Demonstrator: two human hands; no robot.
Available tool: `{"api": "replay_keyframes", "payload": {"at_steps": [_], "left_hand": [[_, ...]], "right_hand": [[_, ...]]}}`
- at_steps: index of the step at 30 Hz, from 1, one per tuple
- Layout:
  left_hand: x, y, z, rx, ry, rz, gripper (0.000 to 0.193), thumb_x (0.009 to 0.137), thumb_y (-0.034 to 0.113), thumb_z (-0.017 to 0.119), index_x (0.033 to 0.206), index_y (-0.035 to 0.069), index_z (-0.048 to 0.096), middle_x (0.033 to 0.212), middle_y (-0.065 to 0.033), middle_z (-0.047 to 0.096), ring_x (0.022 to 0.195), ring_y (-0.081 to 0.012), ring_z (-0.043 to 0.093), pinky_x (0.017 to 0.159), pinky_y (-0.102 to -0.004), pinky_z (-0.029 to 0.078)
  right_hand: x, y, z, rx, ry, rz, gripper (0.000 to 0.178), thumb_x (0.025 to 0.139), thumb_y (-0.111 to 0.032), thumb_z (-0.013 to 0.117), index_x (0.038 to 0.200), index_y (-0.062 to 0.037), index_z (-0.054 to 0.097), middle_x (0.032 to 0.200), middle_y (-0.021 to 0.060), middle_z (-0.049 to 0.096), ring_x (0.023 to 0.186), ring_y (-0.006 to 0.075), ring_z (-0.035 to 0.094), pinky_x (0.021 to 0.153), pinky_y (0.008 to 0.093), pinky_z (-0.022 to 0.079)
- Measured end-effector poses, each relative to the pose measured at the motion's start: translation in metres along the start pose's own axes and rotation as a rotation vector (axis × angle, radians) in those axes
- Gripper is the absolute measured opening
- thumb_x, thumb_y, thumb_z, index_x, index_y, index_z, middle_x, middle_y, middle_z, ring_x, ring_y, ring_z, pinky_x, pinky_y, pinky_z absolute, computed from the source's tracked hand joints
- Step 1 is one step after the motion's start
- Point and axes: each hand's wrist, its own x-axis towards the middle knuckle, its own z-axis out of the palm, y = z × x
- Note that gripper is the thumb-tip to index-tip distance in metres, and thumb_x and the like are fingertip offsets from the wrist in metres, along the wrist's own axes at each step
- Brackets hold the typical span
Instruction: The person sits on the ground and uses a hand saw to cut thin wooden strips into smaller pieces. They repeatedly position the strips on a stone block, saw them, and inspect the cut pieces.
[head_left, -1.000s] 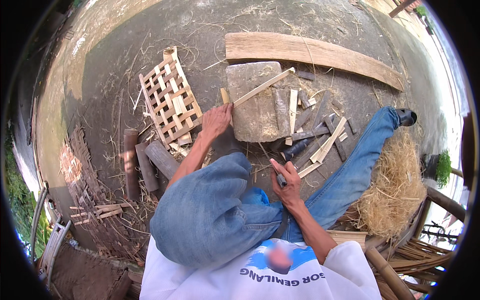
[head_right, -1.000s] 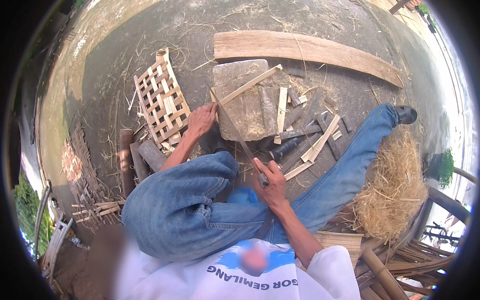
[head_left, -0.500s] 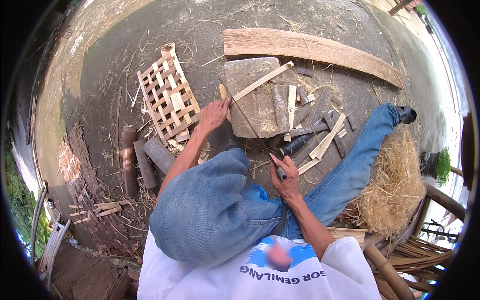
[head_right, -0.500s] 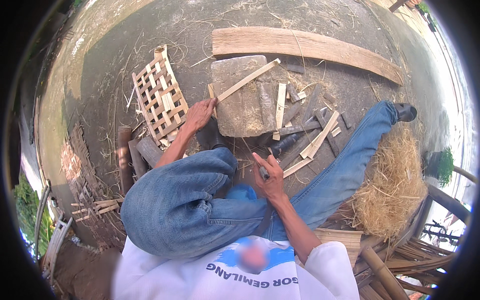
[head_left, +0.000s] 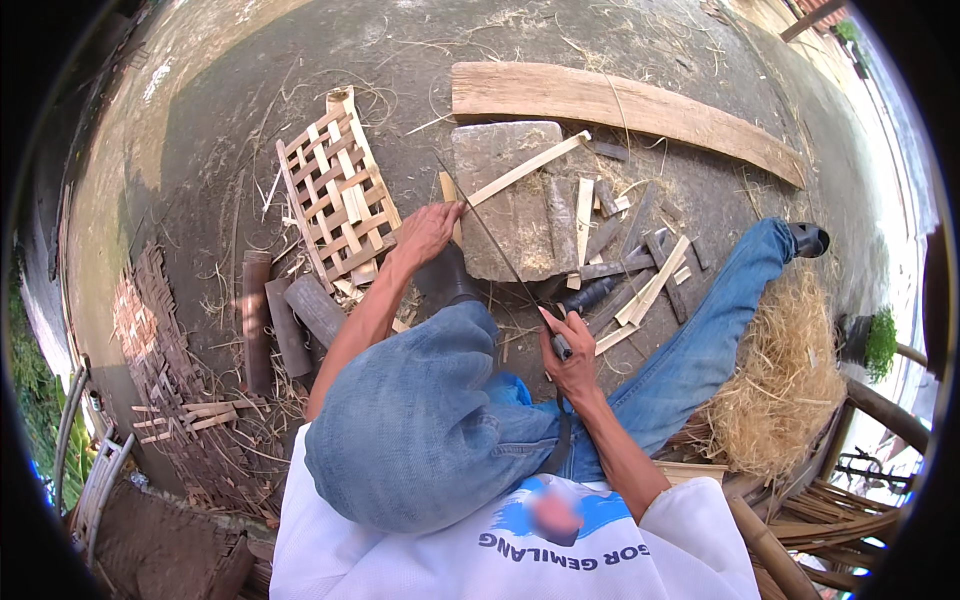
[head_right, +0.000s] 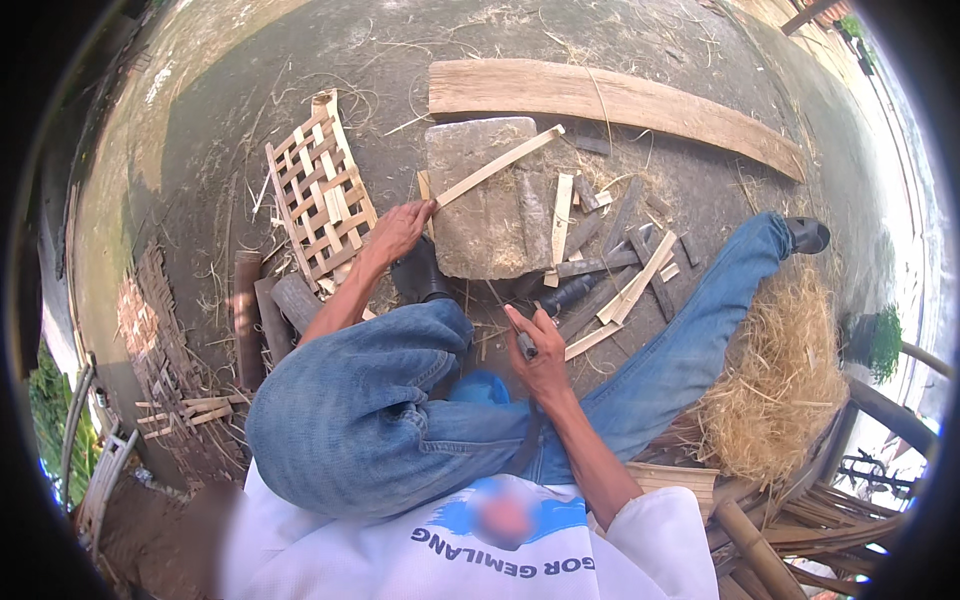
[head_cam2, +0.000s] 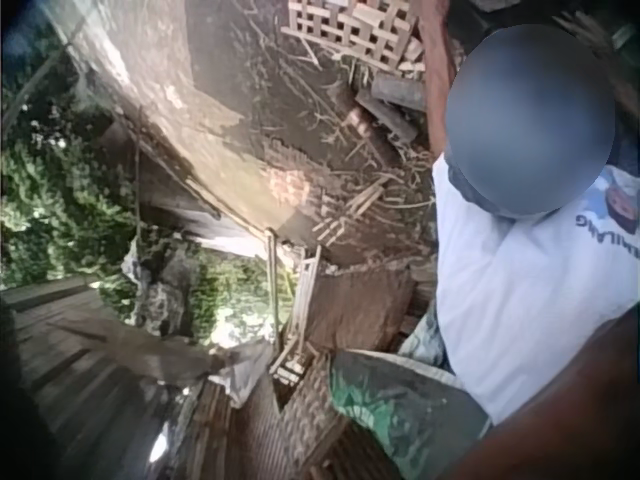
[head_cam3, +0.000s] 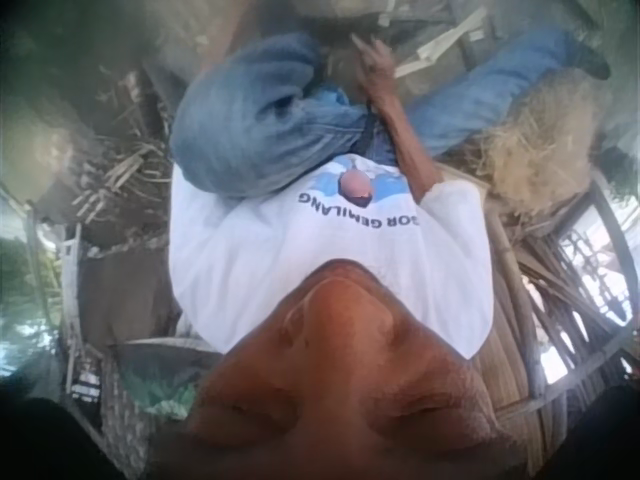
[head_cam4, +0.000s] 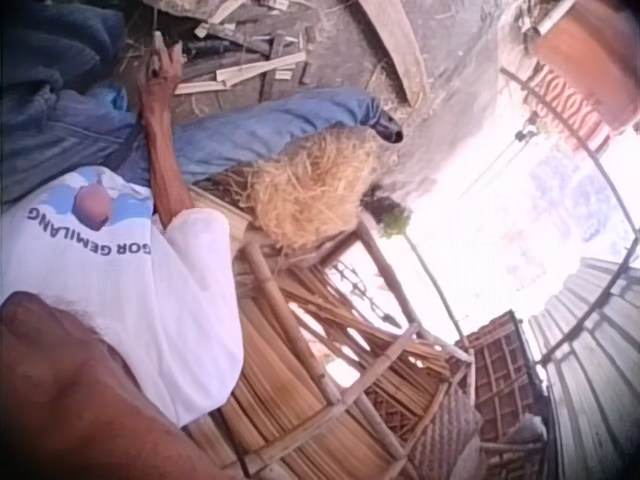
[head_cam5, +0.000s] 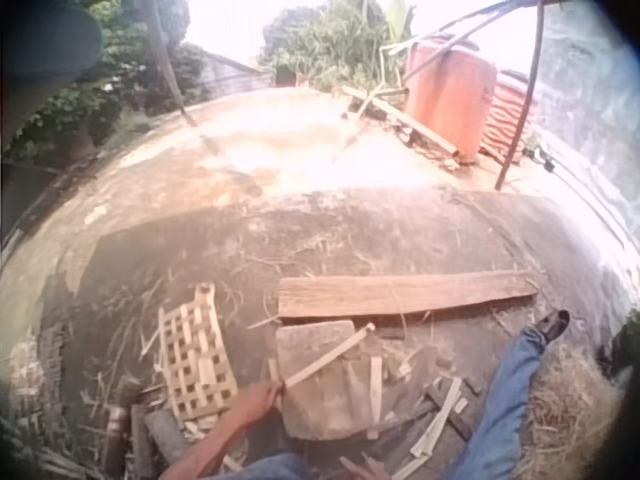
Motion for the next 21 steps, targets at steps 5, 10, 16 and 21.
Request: {"api": "replay_keyframes", "payload": {"at_steps": [5, 10, 16, 21], "left_hand": [[-0.002, 0.010, -0.006, 0.010, -0.011, -0.005, 0.052, 0.109, 0.046, 0.030, 0.113, 0.012, 0.069, 0.102, -0.0191, 0.071, 0.097, -0.0429, 0.065, 0.086, -0.0527, 0.051], [0.000, 0.014, -0.008, 0.020, -0.002, 0.000, 0.051, 0.109, 0.046, 0.033, 0.104, 0.010, 0.069, 0.093, -0.0194, 0.071, 0.090, -0.0439, 0.066, 0.079, -0.0534, 0.051], [-0.002, 0.012, -0.009, -0.060, 0.026, 0.054, 0.048, 0.109, 0.045, 0.036, 0.106, 0.008, 0.067, 0.085, -0.0238, 0.067, 0.086, -0.0468, 0.063, 0.076, -0.0539, 0.048], [-0.003, 0.006, -0.008, -0.040, 0.025, 0.077, 0.045, 0.109, 0.044, 0.037, 0.102, 0.008, 0.064, 0.086, -0.0247, 0.067, 0.086, -0.0464, 0.063, 0.074, -0.0538, 0.048]], "right_hand": [[0.005, 0.001, 0.003, -0.014, 0.007, 0.008, 0.047, 0.083, 0.002, 0.072, 0.127, -0.0131, 0.070, 0.077, 0.0084, 0.040, 0.066, 0.0225, 0.045, 0.064, 0.0338, 0.041], [0.014, 0.001, 0.009, -0.002, 0.018, 0.000, 0.047, 0.082, 0.002, 0.072, 0.127, -0.0138, 0.071, 0.076, 0.0083, 0.041, 0.066, 0.0222, 0.045, 0.062, 0.0345, 0.041], [-0.002, 0.003, -0.001, -0.041, 0.003, 0.042, 0.048, 0.082, 0.001, 0.073, 0.127, -0.0149, 0.071, 0.074, 0.0080, 0.041, 0.066, 0.0217, 0.046, 0.063, 0.0342, 0.041], [0.002, -0.001, 0.001, -0.030, 0.013, 0.024, 0.048, 0.082, 0.001, 0.073, 0.127, -0.0152, 0.071, 0.075, 0.0068, 0.042, 0.067, 0.0208, 0.046, 0.063, 0.0342, 0.041]]}}
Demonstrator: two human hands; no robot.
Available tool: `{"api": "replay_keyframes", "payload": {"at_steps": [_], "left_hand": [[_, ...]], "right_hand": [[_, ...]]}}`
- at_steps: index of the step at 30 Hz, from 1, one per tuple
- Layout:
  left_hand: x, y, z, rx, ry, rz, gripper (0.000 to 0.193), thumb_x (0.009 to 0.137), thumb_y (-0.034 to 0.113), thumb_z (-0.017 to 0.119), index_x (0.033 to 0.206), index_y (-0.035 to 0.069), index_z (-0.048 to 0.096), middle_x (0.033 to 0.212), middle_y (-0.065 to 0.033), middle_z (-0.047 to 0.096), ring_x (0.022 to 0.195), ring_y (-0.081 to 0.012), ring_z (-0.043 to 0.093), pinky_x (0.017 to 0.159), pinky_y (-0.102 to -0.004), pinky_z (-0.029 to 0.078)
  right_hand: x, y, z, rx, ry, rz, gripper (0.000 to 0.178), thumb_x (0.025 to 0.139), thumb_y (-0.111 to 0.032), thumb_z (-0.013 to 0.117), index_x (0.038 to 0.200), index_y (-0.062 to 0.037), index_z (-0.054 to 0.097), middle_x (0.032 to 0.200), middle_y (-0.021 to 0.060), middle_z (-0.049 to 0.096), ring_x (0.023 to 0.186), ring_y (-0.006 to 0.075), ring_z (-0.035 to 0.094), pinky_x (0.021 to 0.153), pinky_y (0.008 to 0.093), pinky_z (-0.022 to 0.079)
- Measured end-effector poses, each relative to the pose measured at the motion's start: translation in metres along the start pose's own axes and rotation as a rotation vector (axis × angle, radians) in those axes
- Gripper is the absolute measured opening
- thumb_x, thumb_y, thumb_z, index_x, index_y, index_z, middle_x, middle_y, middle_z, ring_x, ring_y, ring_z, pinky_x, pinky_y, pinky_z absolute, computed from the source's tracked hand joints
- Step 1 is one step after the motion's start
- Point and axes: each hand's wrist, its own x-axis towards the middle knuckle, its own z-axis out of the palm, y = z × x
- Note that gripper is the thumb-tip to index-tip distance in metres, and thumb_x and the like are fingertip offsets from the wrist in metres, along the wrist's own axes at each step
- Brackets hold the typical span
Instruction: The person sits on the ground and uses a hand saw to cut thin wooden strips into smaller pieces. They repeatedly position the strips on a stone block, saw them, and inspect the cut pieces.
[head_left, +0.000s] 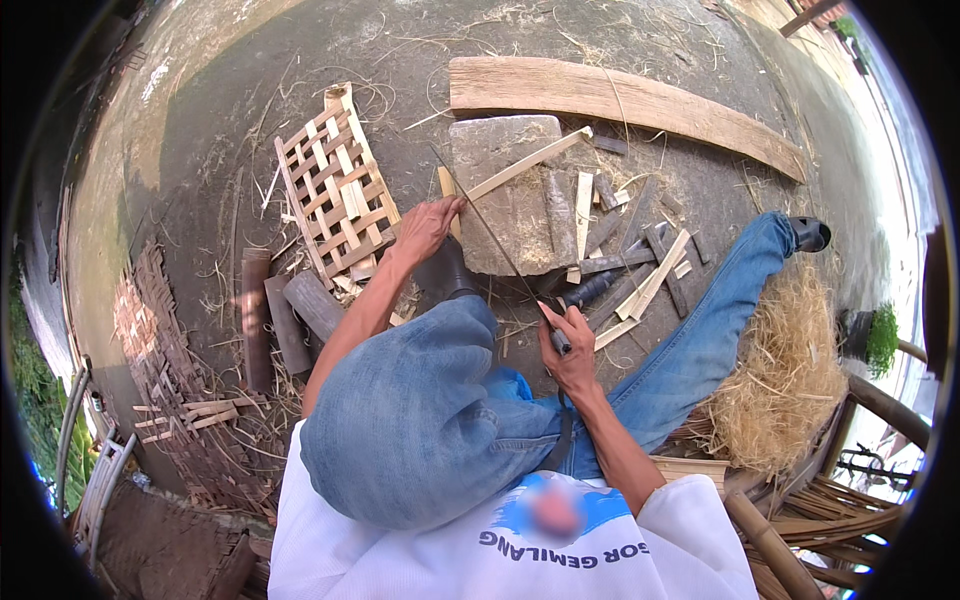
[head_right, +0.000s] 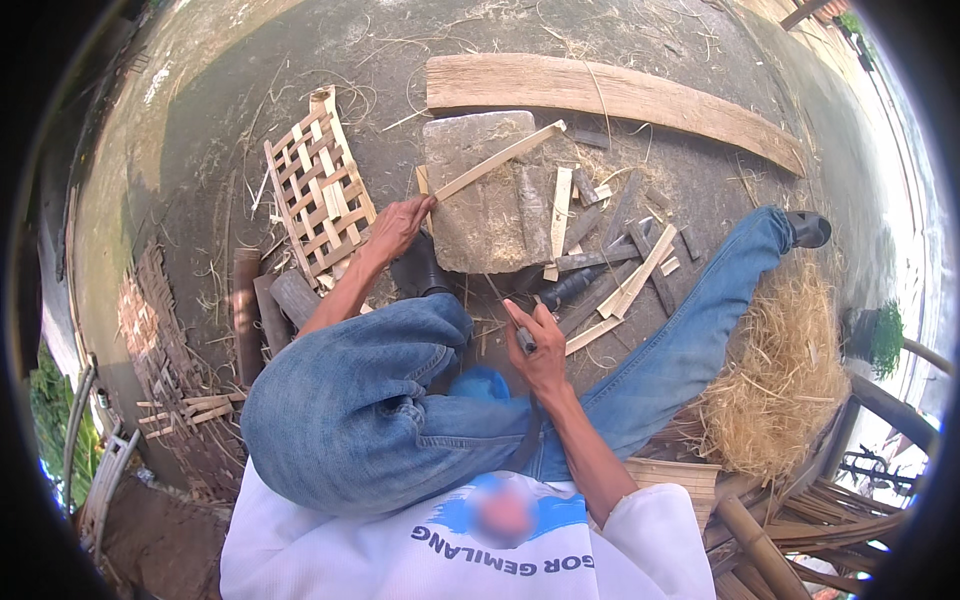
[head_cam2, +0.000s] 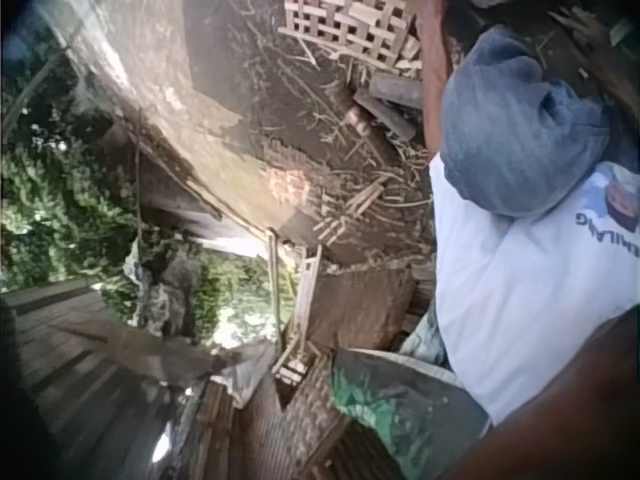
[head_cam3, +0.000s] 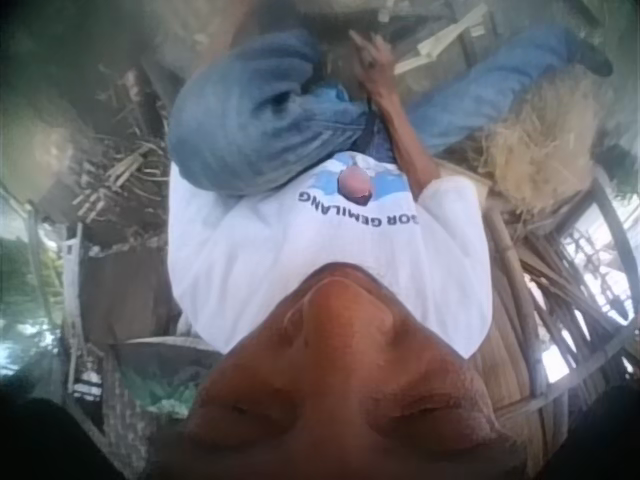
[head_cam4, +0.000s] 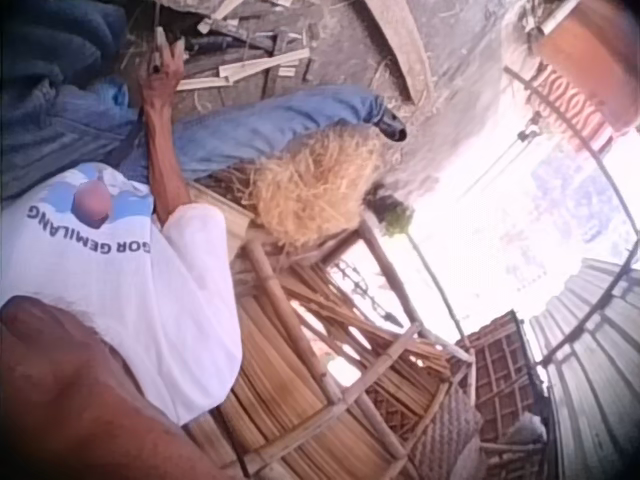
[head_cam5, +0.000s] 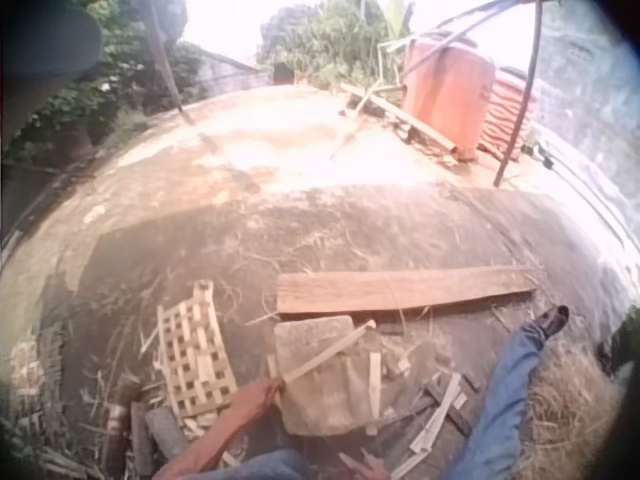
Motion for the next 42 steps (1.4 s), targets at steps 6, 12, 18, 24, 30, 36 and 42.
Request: {"api": "replay_keyframes", "payload": {"at_steps": [6, 12, 18, 24, 30, 36, 42], "left_hand": [[0.002, -0.002, -0.004, 0.077, -0.103, 0.080, 0.043, 0.109, 0.041, 0.038, 0.103, 0.003, 0.058, 0.082, -0.0266, 0.064, 0.082, -0.0487, 0.061, 0.073, -0.0553, 0.046], [0.004, -0.012, 0.000, 0.016, -0.033, 0.118, 0.043, 0.109, 0.041, 0.039, 0.104, 0.003, 0.059, 0.082, -0.0248, 0.065, 0.082, -0.0471, 0.062, 0.073, -0.0549, 0.048], [0.004, -0.006, -0.004, 0.046, -0.034, 0.064, 0.045, 0.109, 0.042, 0.039, 0.101, 0.006, 0.064, 0.085, -0.0220, 0.067, 0.084, -0.0449, 0.064, 0.074, -0.0545, 0.049], [-0.005, -0.017, 0.016, 0.082, 0.099, 0.121, 0.046, 0.108, 0.045, 0.040, 0.096, 0.008, 0.064, 0.077, -0.0223, 0.066, 0.077, -0.0455, 0.064, 0.067, -0.0560, 0.048], [0.000, -0.006, 0.011, 0.170, 0.106, 0.139, 0.049, 0.108, 0.047, 0.040, 0.087, 0.006, 0.058, 0.071, -0.0225, 0.064, 0.071, -0.0457, 0.063, 0.062, -0.0552, 0.048], [-0.004, -0.004, 0.012, 0.184, 0.098, 0.134, 0.045, 0.108, 0.045, 0.040, 0.089, 0.006, 0.055, 0.066, -0.0237, 0.061, 0.067, -0.0461, 0.063, 0.058, -0.0560, 0.047], [-0.012, 0.001, 0.015, 0.219, 0.150, 0.148, 0.039, 0.109, 0.041, 0.041, 0.096, 0.006, 0.052, 0.065, -0.0226, 0.060, 0.067, -0.0453, 0.063, 0.056, -0.0564, 0.045]], "right_hand": [[-0.004, -0.004, -0.007, -0.016, -0.006, 0.022, 0.048, 0.082, 0.000, 0.074, 0.127, -0.0154, 0.071, 0.076, 0.0073, 0.042, 0.067, 0.0208, 0.047, 0.062, 0.0339, 0.041], [-0.002, -0.018, -0.015, -0.053, -0.042, 0.052, 0.045, 0.082, -0.002, 0.075, 0.126, -0.0134, 0.072, 0.076, 0.0088, 0.042, 0.066, 0.0229, 0.047, 0.063, 0.0355, 0.042], [0.009, -0.031, -0.014, -0.019, -0.015, 0.047, 0.043, 0.082, -0.003, 0.075, 0.124, -0.0118, 0.072, 0.076, 0.0095, 0.044, 0.067, 0.0244, 0.050, 0.063, 0.0363, 0.044], [0.000, -0.030, -0.013, -0.034, 0.010, 0.036, 0.040, 0.083, -0.005, 0.075, 0.123, -0.0121, 0.073, 0.077, 0.0090, 0.045, 0.067, 0.0233, 0.051, 0.063, 0.0366, 0.044], [-0.008, -0.027, -0.013, -0.085, 0.005, 0.042, 0.041, 0.082, -0.005, 0.074, 0.123, -0.0126, 0.072, 0.078, 0.0084, 0.047, 0.070, 0.0238, 0.053, 0.063, 0.0362, 0.045], [0.002, -0.047, -0.014, 0.628, 0.180, 0.625, 0.017, 0.094, -0.013, 0.070, 0.097, 0.0035, 0.067, 0.075, -0.0013, 0.052, 0.069, 0.0077, 0.050, 0.061, 0.0286, 0.041], [-0.005, -0.037, -0.045, 0.153, 0.207, 0.182, 0.015, 0.094, -0.011, 0.070, 0.088, 0.0027, 0.066, 0.076, 0.0053, 0.050, 0.066, 0.0151, 0.048, 0.059, 0.0324, 0.037]]}}
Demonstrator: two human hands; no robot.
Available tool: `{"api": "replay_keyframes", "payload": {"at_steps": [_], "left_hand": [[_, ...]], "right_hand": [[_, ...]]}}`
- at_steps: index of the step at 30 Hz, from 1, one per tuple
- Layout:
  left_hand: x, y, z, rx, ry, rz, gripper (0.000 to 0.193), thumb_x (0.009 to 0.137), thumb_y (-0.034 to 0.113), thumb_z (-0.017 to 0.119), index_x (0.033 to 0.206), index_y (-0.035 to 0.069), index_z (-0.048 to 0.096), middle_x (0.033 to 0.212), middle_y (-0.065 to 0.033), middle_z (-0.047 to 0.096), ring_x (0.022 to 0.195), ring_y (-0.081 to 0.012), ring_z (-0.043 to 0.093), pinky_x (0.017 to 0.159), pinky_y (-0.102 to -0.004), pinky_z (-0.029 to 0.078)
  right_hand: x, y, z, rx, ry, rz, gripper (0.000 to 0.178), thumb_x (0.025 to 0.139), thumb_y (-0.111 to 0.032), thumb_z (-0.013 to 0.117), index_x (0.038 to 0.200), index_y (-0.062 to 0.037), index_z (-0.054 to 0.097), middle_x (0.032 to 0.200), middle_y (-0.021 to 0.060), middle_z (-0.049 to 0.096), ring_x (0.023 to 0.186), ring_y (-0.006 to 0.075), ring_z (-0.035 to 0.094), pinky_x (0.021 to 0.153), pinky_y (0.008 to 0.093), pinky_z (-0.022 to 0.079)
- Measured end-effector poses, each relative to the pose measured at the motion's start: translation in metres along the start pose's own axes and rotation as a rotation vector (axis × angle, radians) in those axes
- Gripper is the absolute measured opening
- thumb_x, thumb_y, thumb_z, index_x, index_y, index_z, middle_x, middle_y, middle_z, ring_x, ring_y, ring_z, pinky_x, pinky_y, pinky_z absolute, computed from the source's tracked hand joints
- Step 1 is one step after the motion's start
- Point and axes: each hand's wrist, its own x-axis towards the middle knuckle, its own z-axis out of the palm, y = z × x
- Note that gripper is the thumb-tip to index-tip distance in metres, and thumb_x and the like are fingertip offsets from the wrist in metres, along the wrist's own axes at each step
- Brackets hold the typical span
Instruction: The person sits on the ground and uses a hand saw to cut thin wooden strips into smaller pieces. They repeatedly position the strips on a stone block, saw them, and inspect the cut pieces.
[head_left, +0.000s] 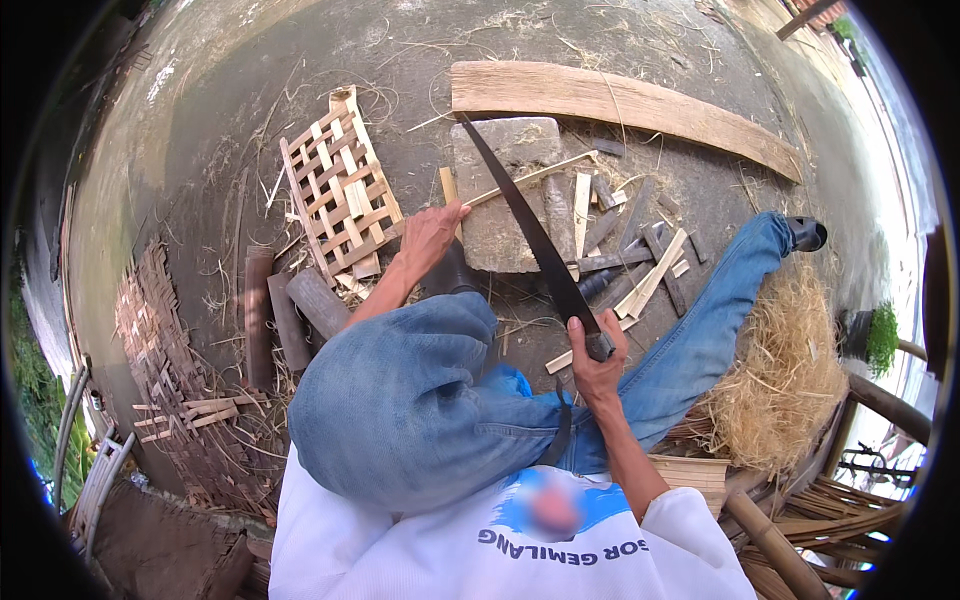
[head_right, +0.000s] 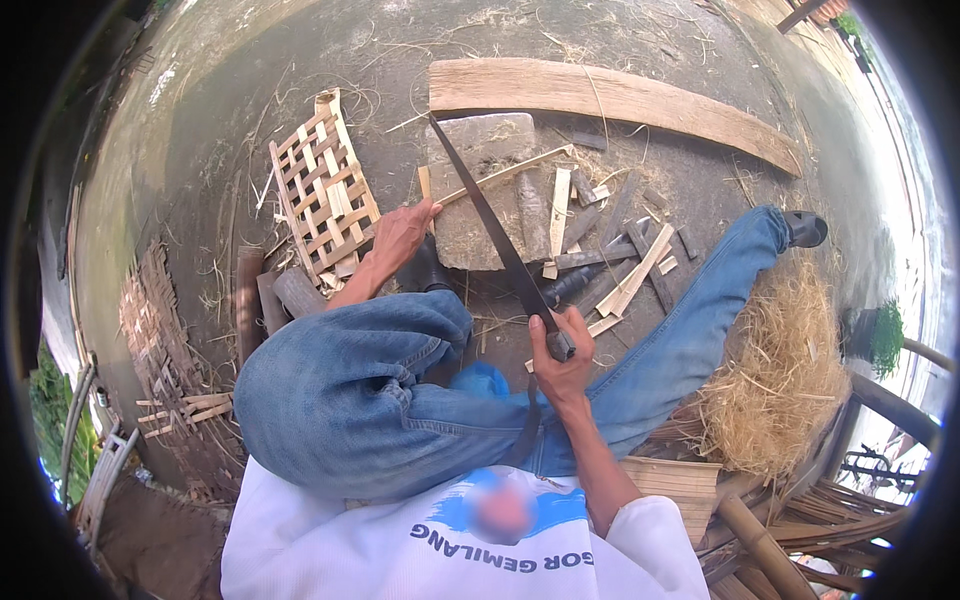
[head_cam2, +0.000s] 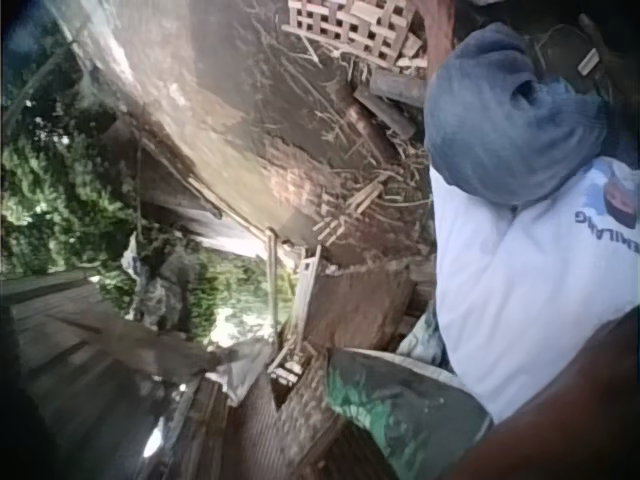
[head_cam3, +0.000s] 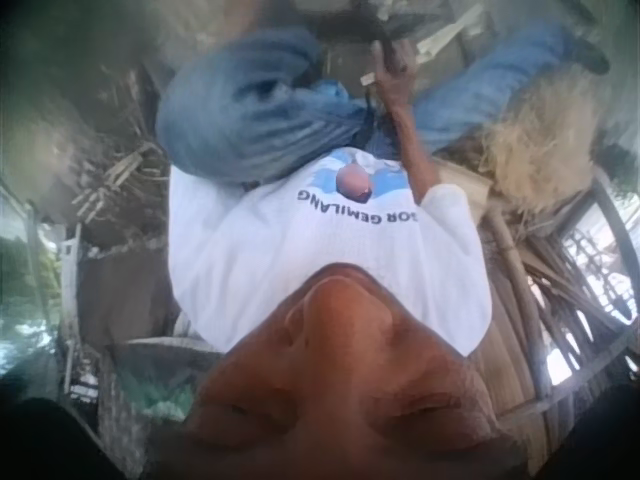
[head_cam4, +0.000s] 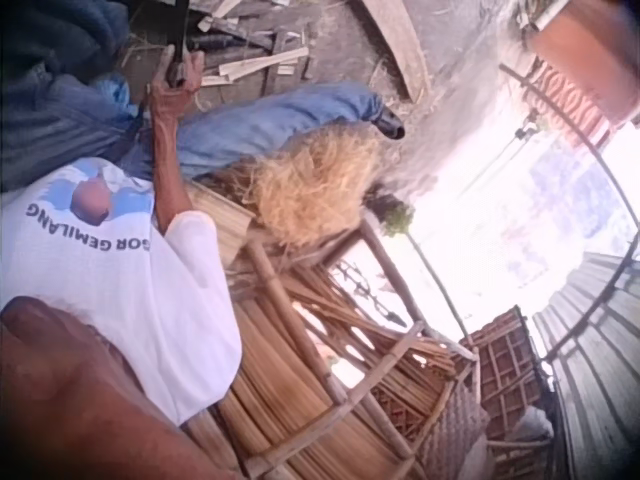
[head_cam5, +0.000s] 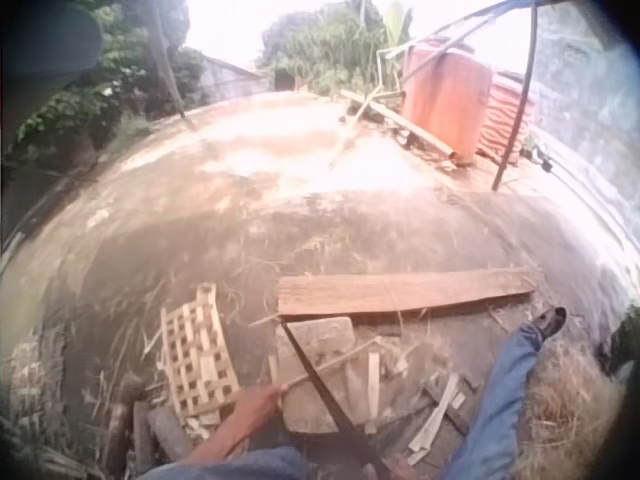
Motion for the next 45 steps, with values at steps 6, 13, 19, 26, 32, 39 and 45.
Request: {"api": "replay_keyframes", "payload": {"at_steps": [6, 13, 19, 26, 32, 39, 45], "left_hand": [[-0.009, 0.016, 0.001, -0.028, 0.038, -0.040, 0.031, 0.110, 0.033, 0.038, 0.101, 0.006, 0.050, 0.077, -0.0194, 0.064, 0.073, -0.0417, 0.064, 0.062, -0.0511, 0.049], [-0.017, 0.017, 0.018, -0.138, 0.148, -0.128, 0.035, 0.106, 0.038, 0.048, 0.101, 0.004, 0.055, 0.085, -0.0210, 0.063, 0.084, -0.0425, 0.064, 0.075, -0.0517, 0.050], [-0.017, 0.030, 0.010, -0.273, 0.114, -0.246, 0.034, 0.101, 0.037, 0.060, 0.101, 0.003, 0.057, 0.091, -0.0228, 0.067, 0.087, -0.0421, 0.065, 0.076, -0.0493, 0.049], [-0.027, 0.024, 0.006, -0.245, 0.185, -0.239, 0.034, 0.100, 0.036, 0.062, 0.096, 0.003, 0.060, 0.090, -0.0208, 0.067, 0.086, -0.0413, 0.066, 0.075, -0.0489, 0.050], [-0.021, 0.026, 0.008, -0.216, 0.176, -0.191, 0.032, 0.102, 0.035, 0.058, 0.096, 0.003, 0.060, 0.087, -0.0203, 0.067, 0.084, -0.0417, 0.066, 0.073, -0.0499, 0.050], [-0.030, 0.018, 0.013, -0.239, 0.063, -0.188, 0.030, 0.107, 0.027, 0.048, 0.092, 0.002, 0.056, 0.079, -0.0275, 0.062, 0.076, -0.0491, 0.061, 0.063, -0.0540, 0.045], [-0.029, 0.006, 0.008, -0.269, -0.041, -0.093, 0.033, 0.109, 0.029, 0.043, 0.095, 0.001, 0.052, 0.079, -0.0263, 0.062, 0.077, -0.0492, 0.062, 0.066, -0.0560, 0.047]], "right_hand": [[0.058, 0.052, -0.034, -0.340, 0.499, -0.123, 0.021, 0.097, -0.015, 0.066, 0.113, -0.0012, 0.067, 0.080, 0.0080, 0.047, 0.070, 0.0218, 0.050, 0.062, 0.0389, 0.040], [0.086, 0.150, -0.048, -0.893, 0.349, 0.231, 0.055, 0.090, -0.036, 0.074, 0.143, -0.0290, 0.059, 0.093, 0.0052, 0.048, 0.083, 0.0266, 0.058, 0.074, 0.0473, 0.047], [0.057, 0.154, -0.021, -1.035, 0.030, 0.256, 0.087, 0.076, -0.032, 0.086, 0.151, -0.0132, 0.046, 0.118, 0.0064, 0.045, 0.102, 0.0277, 0.055, 0.097, 0.0474, 0.041], [0.058, 0.156, 0.033, -0.443, -0.122, 0.665, 0.065, 0.090, -0.049, 0.064, 0.114, 0.0117, 0.062, 0.109, 0.0362, 0.067, 0.102, 0.0510, 0.066, 0.095, 0.0517, 0.049], [0.068, 0.170, 0.048, -0.102, 0.078, 0.989, 0.057, 0.080, -0.039, 0.077, 0.103, 0.0095, 0.061, 0.097, 0.0197, 0.068, 0.077, 0.0271, 0.072, 0.050, 0.0380, 0.060], [0.022, 0.091, 0.000, 0.715, 0.015, 1.120, 0.034, 0.092, -0.039, 0.069, 0.101, -0.0079, 0.057, 0.083, 0.0036, 0.062, 0.074, 0.0181, 0.067, 0.068, 0.0366, 0.059], [-0.005, 0.000, -0.020, 1.130, 0.019, 1.141, 0.033, 0.095, -0.035, 0.066, 0.109, -0.0072, 0.055, 0.091, 0.0070, 0.063, 0.082, 0.0195, 0.066, 0.076, 0.0375, 0.059]]}}
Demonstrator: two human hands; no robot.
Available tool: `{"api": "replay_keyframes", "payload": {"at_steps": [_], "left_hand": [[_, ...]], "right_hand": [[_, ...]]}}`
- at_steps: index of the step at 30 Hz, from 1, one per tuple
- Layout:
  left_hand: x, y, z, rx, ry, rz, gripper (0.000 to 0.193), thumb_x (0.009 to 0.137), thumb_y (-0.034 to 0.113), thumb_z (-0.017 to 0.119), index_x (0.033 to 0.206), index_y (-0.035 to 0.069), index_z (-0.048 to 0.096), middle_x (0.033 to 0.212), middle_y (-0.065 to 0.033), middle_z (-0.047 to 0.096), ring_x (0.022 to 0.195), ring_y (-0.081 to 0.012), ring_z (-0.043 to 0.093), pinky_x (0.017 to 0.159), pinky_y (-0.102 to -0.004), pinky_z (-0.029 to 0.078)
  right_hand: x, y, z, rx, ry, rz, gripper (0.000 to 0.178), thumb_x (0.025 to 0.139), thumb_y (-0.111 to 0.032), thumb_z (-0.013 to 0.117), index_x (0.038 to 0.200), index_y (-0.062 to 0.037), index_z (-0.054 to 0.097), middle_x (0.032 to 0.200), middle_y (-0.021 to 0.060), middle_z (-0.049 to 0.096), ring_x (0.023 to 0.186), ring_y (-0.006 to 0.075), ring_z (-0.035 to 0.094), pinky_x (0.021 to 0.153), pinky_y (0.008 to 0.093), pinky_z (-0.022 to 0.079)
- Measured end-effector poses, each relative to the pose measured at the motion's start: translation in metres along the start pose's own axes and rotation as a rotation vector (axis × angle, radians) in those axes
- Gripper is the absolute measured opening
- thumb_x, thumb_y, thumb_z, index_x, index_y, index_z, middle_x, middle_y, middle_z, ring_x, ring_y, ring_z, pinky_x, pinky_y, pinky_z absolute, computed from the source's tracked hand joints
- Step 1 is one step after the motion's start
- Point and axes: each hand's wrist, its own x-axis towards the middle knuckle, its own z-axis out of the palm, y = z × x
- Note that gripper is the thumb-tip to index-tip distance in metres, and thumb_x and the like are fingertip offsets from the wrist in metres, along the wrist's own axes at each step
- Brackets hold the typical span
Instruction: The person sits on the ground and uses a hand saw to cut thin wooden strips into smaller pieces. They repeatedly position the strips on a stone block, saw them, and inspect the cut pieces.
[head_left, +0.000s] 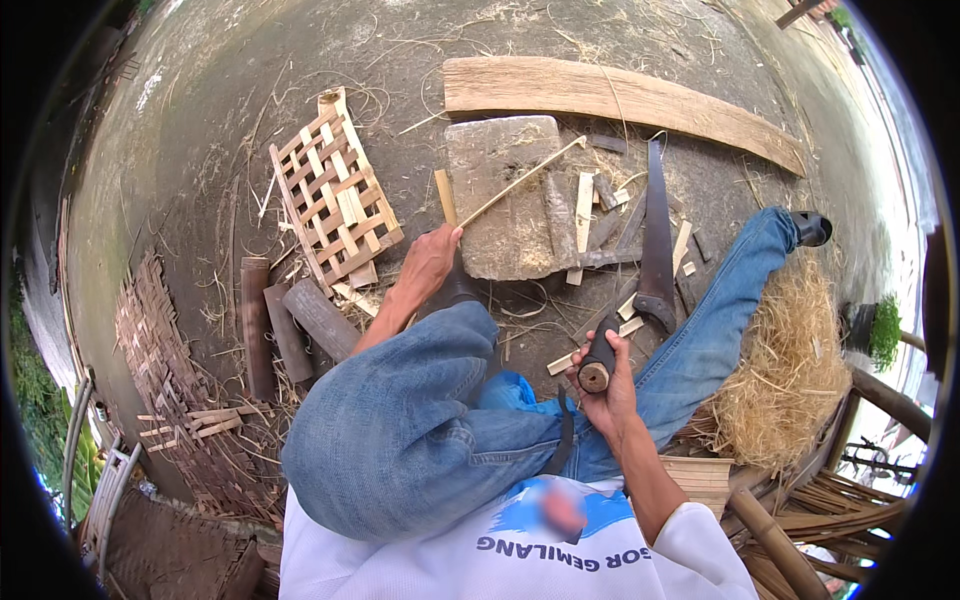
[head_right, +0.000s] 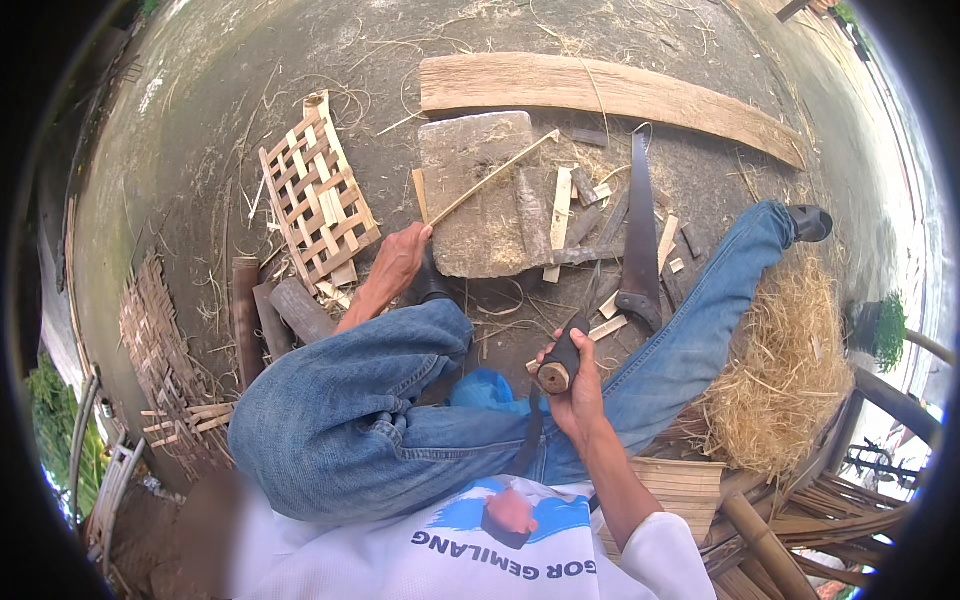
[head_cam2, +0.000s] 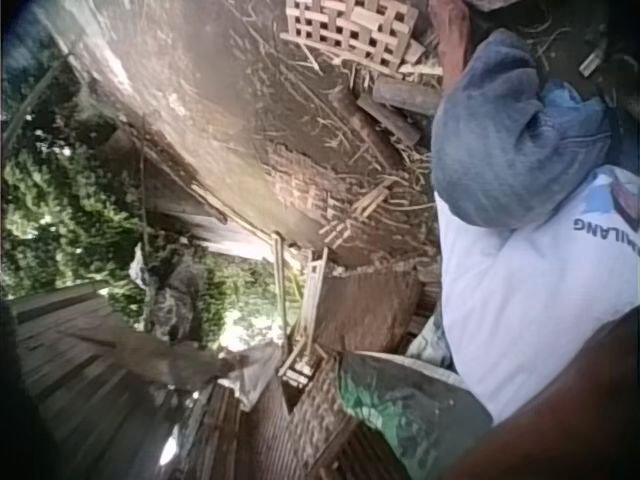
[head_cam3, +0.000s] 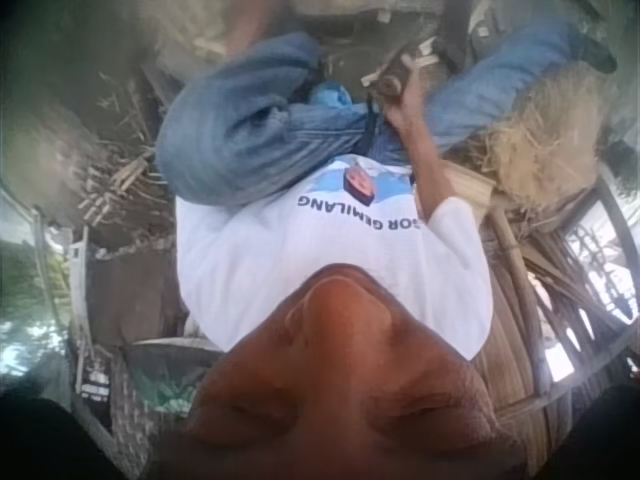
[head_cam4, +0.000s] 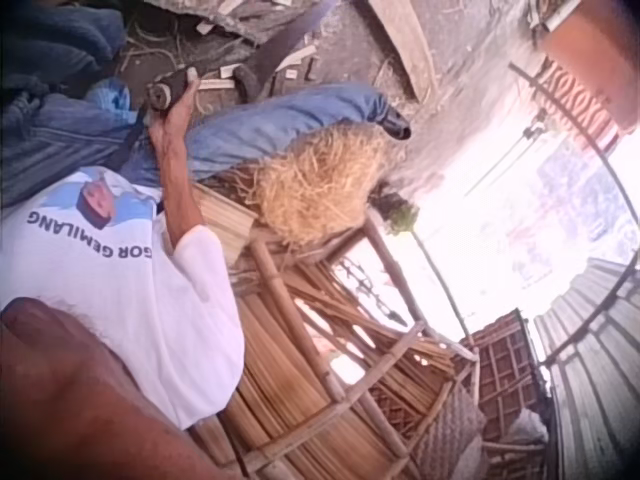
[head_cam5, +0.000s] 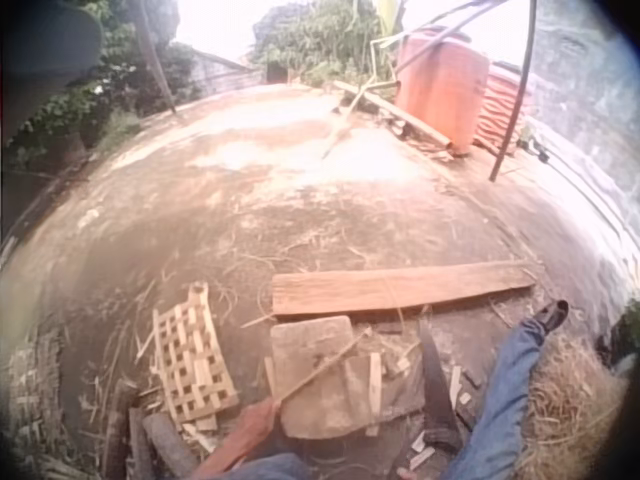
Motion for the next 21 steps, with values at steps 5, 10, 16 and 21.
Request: {"api": "replay_keyframes", "payload": {"at_steps": [5, 10, 16, 21], "left_hand": [[0.002, 0.014, -0.004, 0.028, -0.008, 0.008, 0.031, 0.109, 0.029, 0.041, 0.097, 0.002, 0.049, 0.079, -0.0265, 0.061, 0.077, -0.0492, 0.061, 0.066, -0.0564, 0.045], [-0.004, 0.012, -0.007, 0.067, 0.013, -0.028, 0.029, 0.108, 0.029, 0.044, 0.098, 0.003, 0.050, 0.084, -0.0226, 0.064, 0.078, -0.0461, 0.064, 0.067, -0.0552, 0.048], [-0.001, 0.015, 0.001, 0.061, 0.056, 0.026, 0.023, 0.106, 0.024, 0.048, 0.096, 0.004, 0.049, 0.085, -0.0211, 0.066, 0.077, -0.0434, 0.066, 0.064, -0.0523, 0.050], [-0.003, 0.013, 0.000, 0.065, 0.088, 0.045, 0.022, 0.105, 0.023, 0.050, 0.094, 0.004, 0.049, 0.085, -0.0203, 0.066, 0.076, -0.0419, 0.066, 0.062, -0.0509, 0.050]], "right_hand": [[-0.027, 0.049, 0.038, -0.220, 0.042, -0.222, 0.021, 0.097, -0.019, 0.065, 0.106, -0.0059, 0.053, 0.094, 0.0110, 0.063, 0.076, 0.0203, 0.067, 0.070, 0.0361, 0.061], [0.026, 0.026, 0.067, -1.087, -0.093, -0.475, 0.029, 0.095, -0.020, 0.070, 0.110, -0.0031, 0.052, 0.088, 0.0130, 0.067, 0.077, 0.0226, 0.070, 0.065, 0.0377, 0.057], [0.100, 0.018, 0.080, -1.502, -0.267, -0.842, 0.031, 0.094, -0.021, 0.071, 0.109, 0.0003, 0.054, 0.089, 0.0242, 0.066, 0.082, 0.0446, 0.066, 0.072, 0.0472, 0.051], [0.118, 0.025, 0.094, -1.515, -0.298, -0.830, 0.030, 0.095, -0.024, 0.069, 0.106, -0.0008, 0.054, 0.088, 0.0250, 0.067, 0.081, 0.0434, 0.067, 0.070, 0.0473, 0.051]]}}
